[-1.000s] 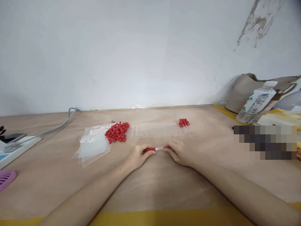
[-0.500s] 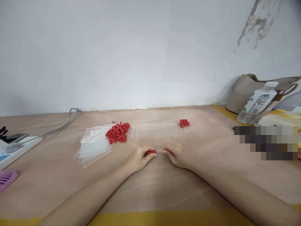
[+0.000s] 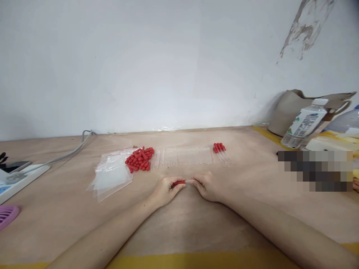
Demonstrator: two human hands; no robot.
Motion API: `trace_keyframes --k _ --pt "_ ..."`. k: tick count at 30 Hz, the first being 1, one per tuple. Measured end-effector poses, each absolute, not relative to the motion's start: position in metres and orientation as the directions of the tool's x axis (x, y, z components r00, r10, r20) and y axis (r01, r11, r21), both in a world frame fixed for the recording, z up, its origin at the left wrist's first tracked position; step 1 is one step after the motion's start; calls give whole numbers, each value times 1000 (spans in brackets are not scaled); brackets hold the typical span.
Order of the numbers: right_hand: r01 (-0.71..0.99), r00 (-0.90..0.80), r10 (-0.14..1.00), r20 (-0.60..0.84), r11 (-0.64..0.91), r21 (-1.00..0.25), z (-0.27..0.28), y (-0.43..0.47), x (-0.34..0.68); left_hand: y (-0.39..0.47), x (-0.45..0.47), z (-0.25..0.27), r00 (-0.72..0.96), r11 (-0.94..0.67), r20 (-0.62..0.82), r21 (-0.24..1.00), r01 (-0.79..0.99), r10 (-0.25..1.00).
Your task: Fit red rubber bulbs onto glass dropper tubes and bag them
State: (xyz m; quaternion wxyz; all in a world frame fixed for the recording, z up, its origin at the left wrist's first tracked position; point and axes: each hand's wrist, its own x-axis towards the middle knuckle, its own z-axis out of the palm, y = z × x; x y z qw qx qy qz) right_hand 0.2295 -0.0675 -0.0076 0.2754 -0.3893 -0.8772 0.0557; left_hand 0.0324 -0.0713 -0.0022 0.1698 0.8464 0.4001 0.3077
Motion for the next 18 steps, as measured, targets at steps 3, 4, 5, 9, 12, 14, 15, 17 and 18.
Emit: trace_keyframes --k 3,4,5,9,12,14,15,17,18 --pt "638 -550 730 405 681 -360 -7 -67 229 -70 32 -4 494 -660 437 489 571 751" --pt "635 -548 736 398 676 -374 -6 -66 228 -69 32 -4 495 -671 454 477 567 741" --pt "638 -541 743 393 667 -384 -5 -66 228 -67 32 -5 495 -684 474 466 560 728" --pt "667 -499 780 378 624 -406 0 -69 225 -61 30 -5 484 -737 562 430 522 670" --pt "656 -508 775 375 630 -416 4 -73 224 -57 27 -6 420 -715 593 447 538 687" --pt "637 -499 768 401 639 -431 6 -71 226 -56 25 -7 348 -664 590 484 570 728" --pt "632 -474 772 424 633 -447 7 -68 229 -56 25 -8 313 -634 581 505 586 751" --pt "639 -357 801 482 585 -500 9 -56 239 -56 24 -8 281 -586 547 531 612 788" --pt "643 -258 820 510 540 -543 10 -47 246 -56 24 -8 287 -574 526 532 623 800"
